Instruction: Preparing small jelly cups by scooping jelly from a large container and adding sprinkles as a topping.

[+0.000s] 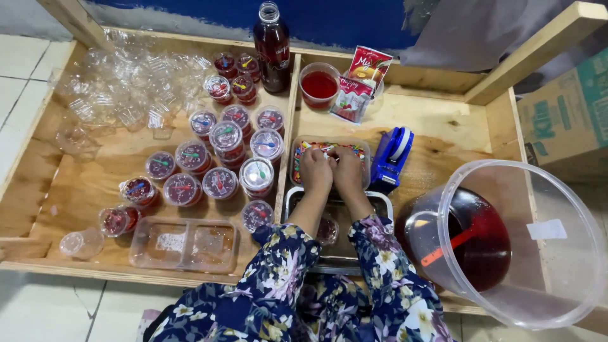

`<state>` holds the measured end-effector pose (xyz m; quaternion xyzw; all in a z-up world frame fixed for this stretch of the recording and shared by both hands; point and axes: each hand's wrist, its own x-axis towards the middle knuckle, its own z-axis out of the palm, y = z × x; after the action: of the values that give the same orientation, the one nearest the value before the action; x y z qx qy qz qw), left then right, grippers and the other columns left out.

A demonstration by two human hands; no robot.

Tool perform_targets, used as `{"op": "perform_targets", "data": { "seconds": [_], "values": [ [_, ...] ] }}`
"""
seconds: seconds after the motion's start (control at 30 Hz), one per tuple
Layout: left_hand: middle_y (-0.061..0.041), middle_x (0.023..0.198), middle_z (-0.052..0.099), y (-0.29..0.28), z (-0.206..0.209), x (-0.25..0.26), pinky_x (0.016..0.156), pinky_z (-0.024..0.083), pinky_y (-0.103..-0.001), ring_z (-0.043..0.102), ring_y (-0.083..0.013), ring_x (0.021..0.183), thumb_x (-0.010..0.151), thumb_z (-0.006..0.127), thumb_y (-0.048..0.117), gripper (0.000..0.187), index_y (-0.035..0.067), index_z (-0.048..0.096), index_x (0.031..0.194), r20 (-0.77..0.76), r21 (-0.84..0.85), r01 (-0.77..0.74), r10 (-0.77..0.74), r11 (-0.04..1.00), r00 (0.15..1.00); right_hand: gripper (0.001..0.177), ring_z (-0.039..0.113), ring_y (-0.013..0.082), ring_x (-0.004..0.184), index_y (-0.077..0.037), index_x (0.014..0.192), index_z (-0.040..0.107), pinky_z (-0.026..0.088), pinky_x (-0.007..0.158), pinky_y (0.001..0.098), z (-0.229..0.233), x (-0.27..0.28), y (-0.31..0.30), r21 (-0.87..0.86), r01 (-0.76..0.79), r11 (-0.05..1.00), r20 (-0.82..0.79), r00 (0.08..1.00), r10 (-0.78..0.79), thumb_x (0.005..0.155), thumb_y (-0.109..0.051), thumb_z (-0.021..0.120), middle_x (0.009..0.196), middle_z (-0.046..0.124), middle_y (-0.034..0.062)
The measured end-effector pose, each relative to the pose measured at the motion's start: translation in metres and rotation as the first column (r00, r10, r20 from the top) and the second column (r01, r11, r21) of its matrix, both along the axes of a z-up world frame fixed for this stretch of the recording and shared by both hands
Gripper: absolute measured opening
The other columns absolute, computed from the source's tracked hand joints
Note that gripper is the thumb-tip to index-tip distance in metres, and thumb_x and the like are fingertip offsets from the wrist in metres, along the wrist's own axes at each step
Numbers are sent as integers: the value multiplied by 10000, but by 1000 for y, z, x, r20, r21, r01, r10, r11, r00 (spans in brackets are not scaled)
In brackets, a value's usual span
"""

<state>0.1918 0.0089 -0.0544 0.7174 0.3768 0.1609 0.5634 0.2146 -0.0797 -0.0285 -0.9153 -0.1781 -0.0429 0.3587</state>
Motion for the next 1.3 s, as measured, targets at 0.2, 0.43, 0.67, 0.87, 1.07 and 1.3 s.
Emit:
{"op": "perform_targets", "data": {
  "seconds": [0.2, 0.43, 0.67, 0.87, 1.07, 1.3],
  "values": [
    [-189, 1290, 623, 13, -31, 8, 1141, 391, -433, 566, -367, 1283, 1008, 376, 343, 454, 92, 661, 1256, -61, -53, -60, 57, 997, 997, 228, 671, 299, 1137, -230, 1088, 773, 541, 1004, 430, -9, 12, 23, -148, -116, 982, -180, 980, 89, 918, -193, 626, 1071, 730, 80],
    [-202, 1249, 659, 12, -6, -2, 1110, 431, -438, 589, -393, 1253, 980, 422, 349, 442, 89, 680, 1227, -72, 0, -99, 99, 995, 993, 190, 675, 269, 1100, -287, 1050, 778, 563, 959, 439, 3, 6, 18, -255, 1, 967, -95, 995, -26, 888, -236, 693, 1021, 741, 24],
    [-154, 1009, 682, -2, -5, -31, 969, 521, -411, 667, -364, 1072, 823, 635, 155, 290, 130, 769, 1079, 74, 192, -126, 113, 973, 991, 205, 688, 305, 1055, -227, 1050, 789, 542, 956, 429, 20, -7, -3, -9, 99, 995, -49, 994, -99, 871, -139, 743, 973, 743, 63],
    [-31, 944, 705, -11, 3, -49, 963, 530, -374, 685, -262, 1061, 835, 702, 232, 260, 228, 781, 1083, -51, 119, 32, -26, 992, 998, 269, 715, 321, 994, -203, 1097, 785, 568, 916, 413, 35, -17, -16, 95, 156, 983, -85, 985, -148, 857, -84, 763, 969, 721, 89],
    [12, 981, 727, -13, 64, -92, 963, 536, -365, 696, -235, 1085, 871, 685, 284, 246, 288, 765, 1104, -130, 72, 166, -155, 984, 979, 387, 720, 284, 970, -263, 1140, 776, 578, 885, 382, 36, -19, -29, 91, 167, 982, -144, 978, -152, 802, -74, 792, 924, 721, 41],
    [-1, 935, 775, -9, 53, -127, 876, 589, -381, 727, -237, 1041, 832, 746, 335, 207, 287, 782, 1030, -125, 50, 309, -301, 950, 945, 456, 724, 181, 744, -85, 1240, 713, 657, 602, 279, 98, -105, -47, 358, 30, 933, -585, 786, 199, 821, 94, 722, 885, 708, 91]
  ]
}}
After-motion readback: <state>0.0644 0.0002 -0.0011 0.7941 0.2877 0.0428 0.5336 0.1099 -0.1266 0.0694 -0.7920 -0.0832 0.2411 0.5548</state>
